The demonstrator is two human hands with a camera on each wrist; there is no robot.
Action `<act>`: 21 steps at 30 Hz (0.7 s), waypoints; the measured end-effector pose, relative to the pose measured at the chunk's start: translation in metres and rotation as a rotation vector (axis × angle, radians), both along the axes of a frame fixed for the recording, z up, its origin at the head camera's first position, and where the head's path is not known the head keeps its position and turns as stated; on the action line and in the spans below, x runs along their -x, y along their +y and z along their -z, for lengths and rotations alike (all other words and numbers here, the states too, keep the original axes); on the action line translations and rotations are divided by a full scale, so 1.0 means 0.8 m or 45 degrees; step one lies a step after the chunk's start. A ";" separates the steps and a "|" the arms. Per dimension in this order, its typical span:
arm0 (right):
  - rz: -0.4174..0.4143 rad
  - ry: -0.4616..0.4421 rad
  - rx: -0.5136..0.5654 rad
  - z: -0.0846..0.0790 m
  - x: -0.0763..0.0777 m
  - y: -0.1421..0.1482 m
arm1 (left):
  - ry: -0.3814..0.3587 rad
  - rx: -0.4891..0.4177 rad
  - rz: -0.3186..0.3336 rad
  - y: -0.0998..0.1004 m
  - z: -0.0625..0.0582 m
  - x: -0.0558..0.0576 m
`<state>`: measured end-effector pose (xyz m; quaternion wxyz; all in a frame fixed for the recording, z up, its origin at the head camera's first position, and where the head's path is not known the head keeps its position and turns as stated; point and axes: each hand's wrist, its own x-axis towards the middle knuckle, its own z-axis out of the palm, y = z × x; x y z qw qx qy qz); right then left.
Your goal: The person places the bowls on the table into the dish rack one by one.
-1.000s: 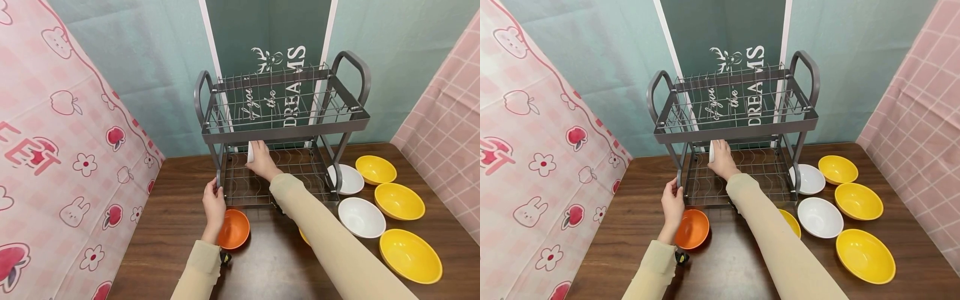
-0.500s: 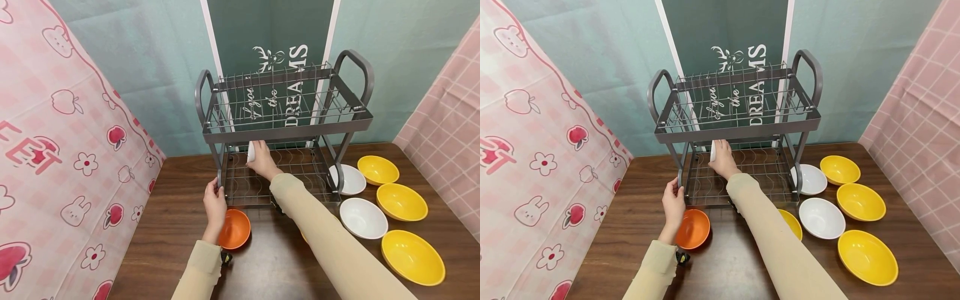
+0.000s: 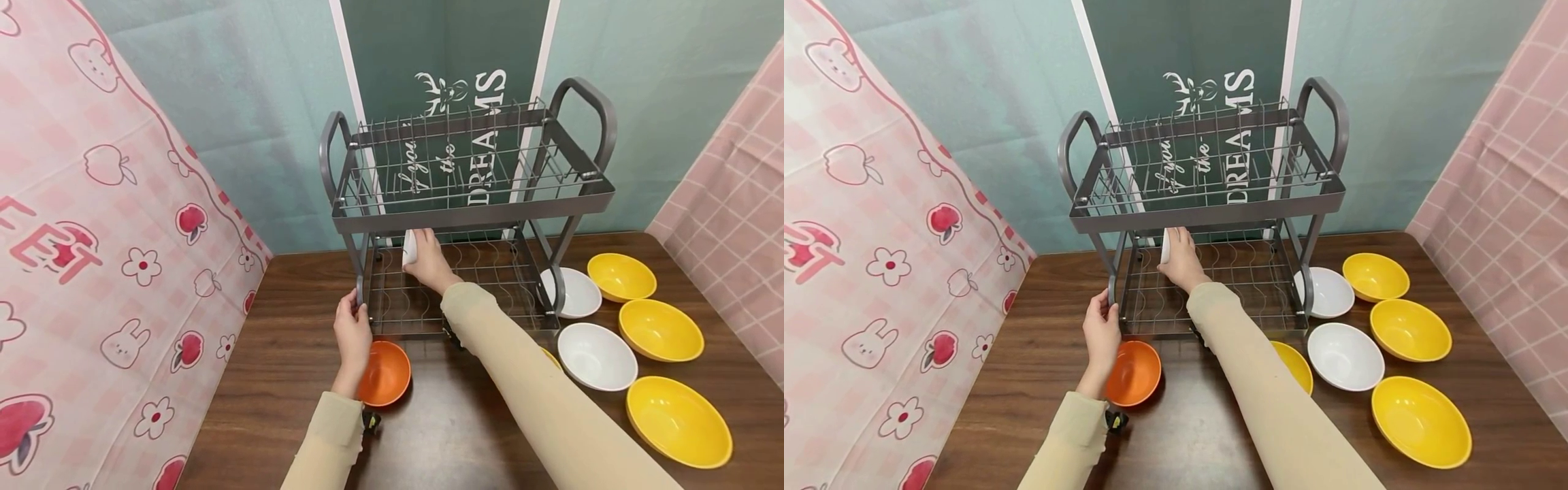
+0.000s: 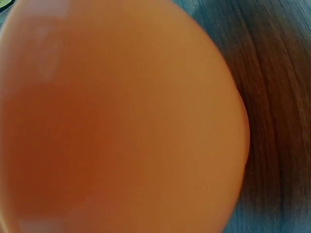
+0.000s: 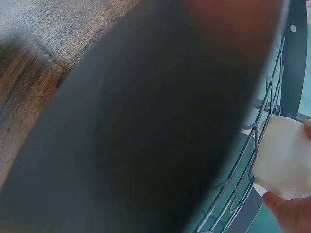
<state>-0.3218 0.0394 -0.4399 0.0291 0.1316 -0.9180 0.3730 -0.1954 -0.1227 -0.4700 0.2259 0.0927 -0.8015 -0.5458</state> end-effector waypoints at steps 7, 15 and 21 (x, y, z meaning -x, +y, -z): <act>0.001 0.032 -0.001 0.002 0.002 0.002 | 0.022 -0.003 -0.008 0.001 -0.001 0.001; -0.009 0.035 -0.031 0.004 0.004 0.004 | 0.011 0.018 -0.021 0.001 -0.001 0.000; -0.026 0.022 -0.066 0.002 0.004 0.008 | 0.005 0.008 -0.012 0.001 -0.001 0.001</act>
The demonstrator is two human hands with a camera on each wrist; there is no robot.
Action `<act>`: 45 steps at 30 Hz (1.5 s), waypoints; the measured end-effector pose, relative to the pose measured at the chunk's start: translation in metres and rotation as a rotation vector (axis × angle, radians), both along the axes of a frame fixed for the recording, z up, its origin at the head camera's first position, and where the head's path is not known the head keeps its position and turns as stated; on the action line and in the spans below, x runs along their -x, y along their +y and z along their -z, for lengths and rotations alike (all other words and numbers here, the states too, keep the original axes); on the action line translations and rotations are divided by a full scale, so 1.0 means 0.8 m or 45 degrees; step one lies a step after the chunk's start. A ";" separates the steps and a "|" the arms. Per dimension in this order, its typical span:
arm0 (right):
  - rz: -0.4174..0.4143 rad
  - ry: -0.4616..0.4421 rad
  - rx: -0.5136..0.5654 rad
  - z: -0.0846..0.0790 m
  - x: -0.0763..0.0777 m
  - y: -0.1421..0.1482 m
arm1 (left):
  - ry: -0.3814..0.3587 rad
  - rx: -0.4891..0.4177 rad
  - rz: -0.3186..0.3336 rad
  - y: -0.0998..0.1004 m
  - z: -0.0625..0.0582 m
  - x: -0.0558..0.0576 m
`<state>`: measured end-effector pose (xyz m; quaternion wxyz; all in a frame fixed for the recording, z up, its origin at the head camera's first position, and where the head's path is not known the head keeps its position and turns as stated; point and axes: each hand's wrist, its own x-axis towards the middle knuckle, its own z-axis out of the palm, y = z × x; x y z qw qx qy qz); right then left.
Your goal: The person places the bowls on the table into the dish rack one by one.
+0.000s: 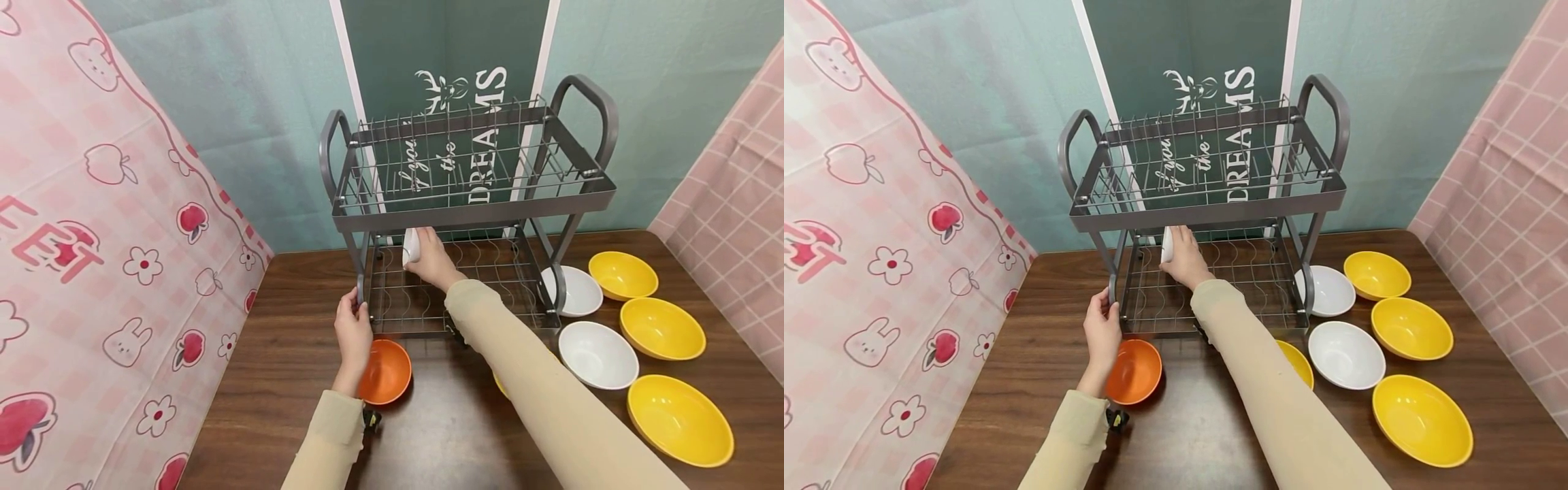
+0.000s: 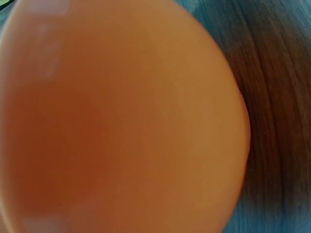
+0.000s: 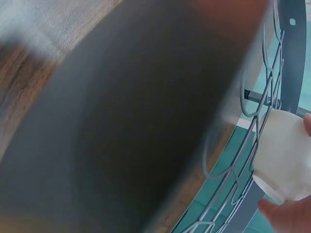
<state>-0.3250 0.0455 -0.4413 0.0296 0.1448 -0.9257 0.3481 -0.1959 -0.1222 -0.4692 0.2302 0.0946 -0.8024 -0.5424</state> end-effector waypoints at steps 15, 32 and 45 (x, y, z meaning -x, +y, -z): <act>-0.053 0.029 0.037 -0.008 -0.015 0.033 | -0.037 0.019 0.019 -0.002 -0.001 0.000; -0.151 -0.043 0.043 -0.024 -0.071 0.082 | -0.029 0.103 0.029 -0.002 -0.006 -0.001; -0.191 -0.003 0.005 -0.014 -0.136 0.114 | -0.053 0.094 0.034 -0.003 -0.005 0.000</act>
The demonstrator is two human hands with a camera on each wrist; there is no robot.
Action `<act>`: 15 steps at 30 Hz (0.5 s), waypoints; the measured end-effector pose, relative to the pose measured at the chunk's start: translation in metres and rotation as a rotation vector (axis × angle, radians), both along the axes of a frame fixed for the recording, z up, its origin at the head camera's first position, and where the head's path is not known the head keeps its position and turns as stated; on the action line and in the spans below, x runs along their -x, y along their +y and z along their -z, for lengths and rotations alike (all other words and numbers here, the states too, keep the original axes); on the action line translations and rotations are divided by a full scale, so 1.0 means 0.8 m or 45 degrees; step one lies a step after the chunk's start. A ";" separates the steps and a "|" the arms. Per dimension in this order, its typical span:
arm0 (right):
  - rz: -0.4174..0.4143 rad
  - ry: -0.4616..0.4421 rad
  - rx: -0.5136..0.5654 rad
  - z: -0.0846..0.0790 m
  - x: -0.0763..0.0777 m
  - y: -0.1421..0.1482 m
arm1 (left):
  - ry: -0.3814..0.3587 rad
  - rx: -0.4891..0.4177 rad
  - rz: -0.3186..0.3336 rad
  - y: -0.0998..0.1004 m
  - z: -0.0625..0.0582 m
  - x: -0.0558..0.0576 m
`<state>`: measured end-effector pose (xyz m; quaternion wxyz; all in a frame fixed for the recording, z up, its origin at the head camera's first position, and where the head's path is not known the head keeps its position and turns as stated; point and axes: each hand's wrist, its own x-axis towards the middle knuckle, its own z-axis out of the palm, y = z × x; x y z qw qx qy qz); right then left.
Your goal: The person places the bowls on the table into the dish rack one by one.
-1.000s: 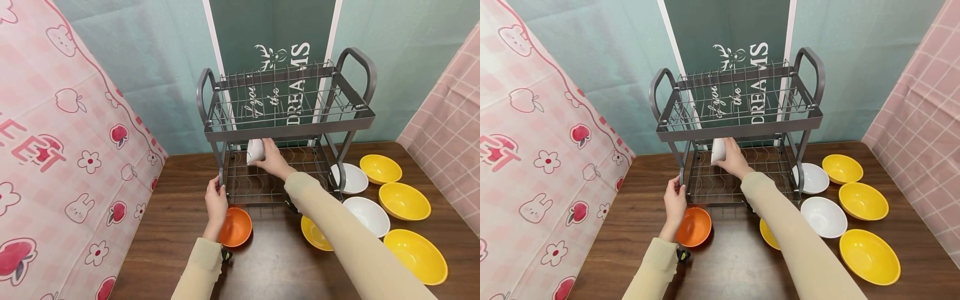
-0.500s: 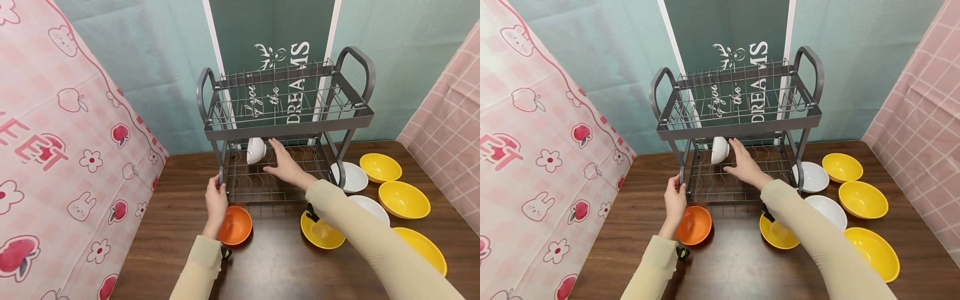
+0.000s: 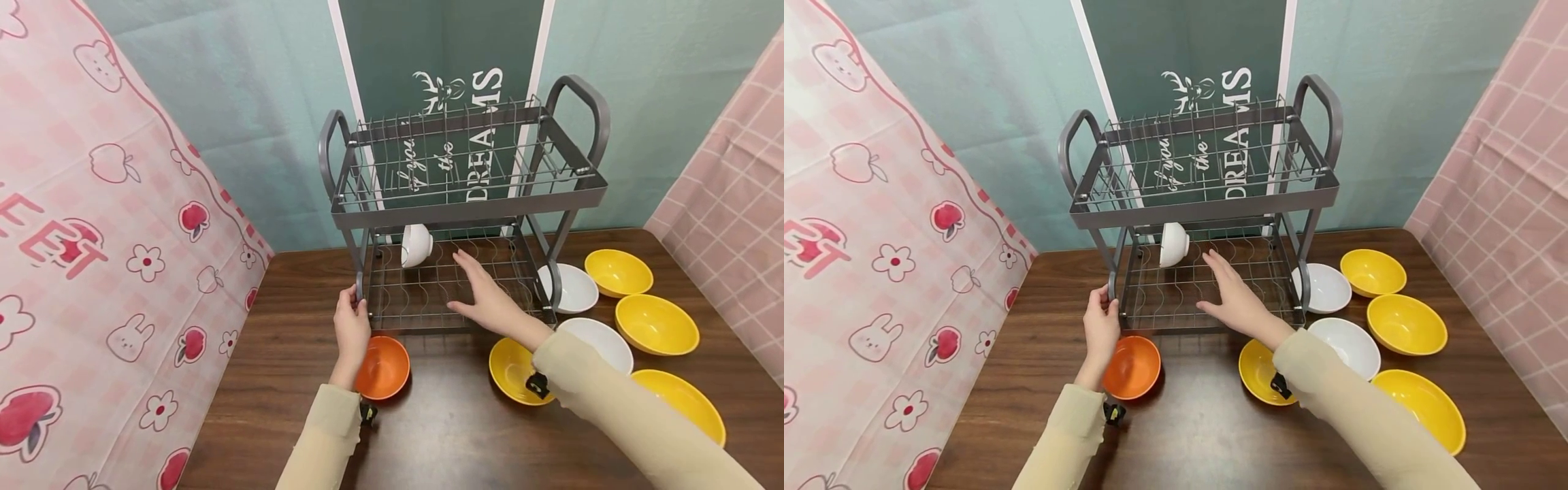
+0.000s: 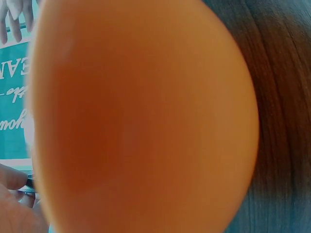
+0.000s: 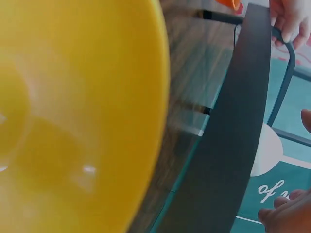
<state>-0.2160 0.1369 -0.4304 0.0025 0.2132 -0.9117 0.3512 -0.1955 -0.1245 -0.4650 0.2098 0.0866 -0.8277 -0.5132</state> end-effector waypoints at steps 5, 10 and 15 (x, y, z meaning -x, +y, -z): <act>-0.019 0.025 -0.023 0.011 -0.030 0.013 | -0.008 -0.001 0.000 0.000 0.001 0.000; -0.021 0.041 -0.045 0.023 -0.058 0.027 | 0.000 0.002 -0.002 0.000 0.001 0.001; -0.010 0.088 -0.081 0.034 -0.083 0.039 | -0.005 0.001 -0.004 0.001 0.000 0.001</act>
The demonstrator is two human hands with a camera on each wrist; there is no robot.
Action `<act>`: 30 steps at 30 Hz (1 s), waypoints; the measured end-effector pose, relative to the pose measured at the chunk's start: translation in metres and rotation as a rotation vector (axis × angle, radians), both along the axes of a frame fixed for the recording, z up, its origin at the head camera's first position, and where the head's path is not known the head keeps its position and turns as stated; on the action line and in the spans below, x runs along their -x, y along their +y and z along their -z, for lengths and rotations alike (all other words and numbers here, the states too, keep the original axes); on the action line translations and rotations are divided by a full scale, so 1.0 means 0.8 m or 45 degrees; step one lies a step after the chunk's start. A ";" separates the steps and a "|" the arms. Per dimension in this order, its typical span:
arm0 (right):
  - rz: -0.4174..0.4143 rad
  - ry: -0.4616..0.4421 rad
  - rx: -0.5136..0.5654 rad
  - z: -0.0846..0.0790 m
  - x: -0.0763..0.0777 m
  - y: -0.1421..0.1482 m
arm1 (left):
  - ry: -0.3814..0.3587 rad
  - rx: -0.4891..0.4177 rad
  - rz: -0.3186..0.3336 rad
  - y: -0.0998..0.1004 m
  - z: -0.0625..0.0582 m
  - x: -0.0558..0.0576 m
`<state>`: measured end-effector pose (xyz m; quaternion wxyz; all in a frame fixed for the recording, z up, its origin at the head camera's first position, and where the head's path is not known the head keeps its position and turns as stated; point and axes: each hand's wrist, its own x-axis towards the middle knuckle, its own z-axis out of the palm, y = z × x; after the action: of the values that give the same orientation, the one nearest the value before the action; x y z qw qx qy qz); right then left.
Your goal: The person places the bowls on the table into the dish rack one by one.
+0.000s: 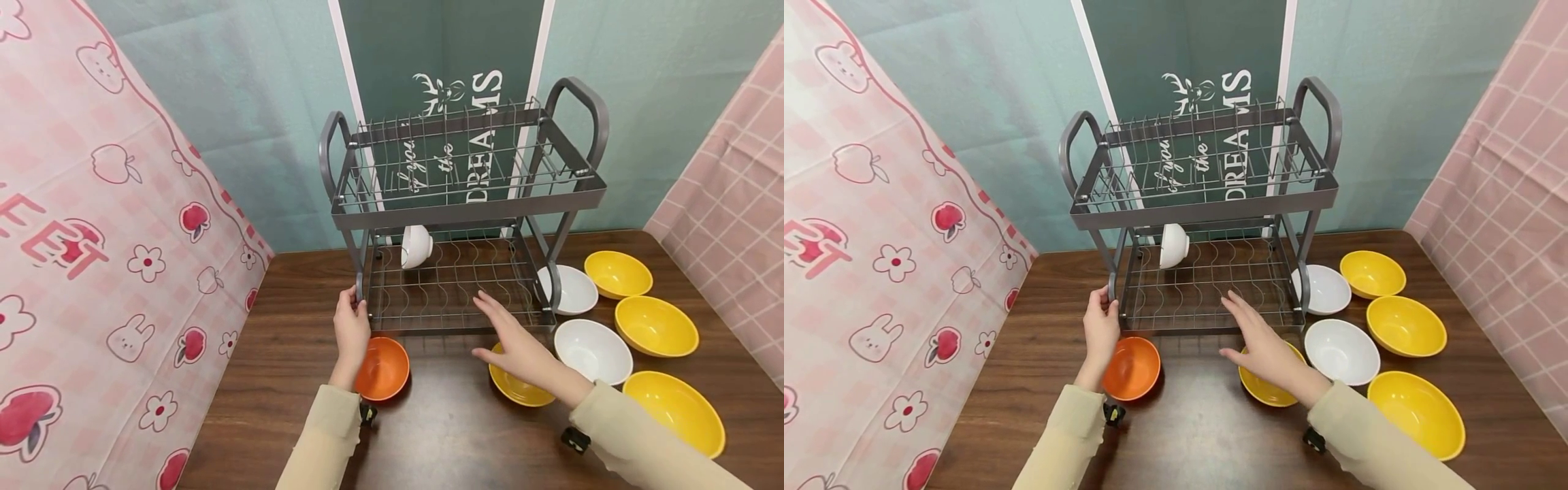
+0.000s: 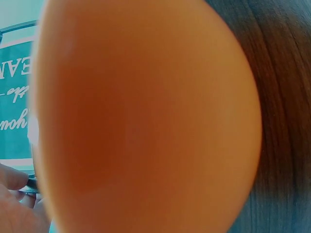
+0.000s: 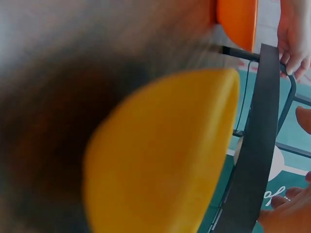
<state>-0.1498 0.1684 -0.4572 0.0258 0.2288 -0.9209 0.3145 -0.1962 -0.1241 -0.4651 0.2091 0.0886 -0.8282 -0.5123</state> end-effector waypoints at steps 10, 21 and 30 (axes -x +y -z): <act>0.054 0.207 -0.081 0.018 -0.041 0.014 | 0.001 0.003 0.002 0.000 0.000 -0.002; 0.046 0.340 0.010 0.052 -0.076 0.031 | 0.020 0.006 0.002 0.001 -0.002 -0.002; 0.125 0.335 -0.242 0.064 -0.090 0.033 | 0.021 0.019 -0.003 0.001 -0.003 -0.003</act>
<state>-0.0780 0.1949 -0.5086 0.1397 0.2243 -0.9452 0.1916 -0.1936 -0.1229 -0.4626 0.2170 0.0838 -0.8302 -0.5066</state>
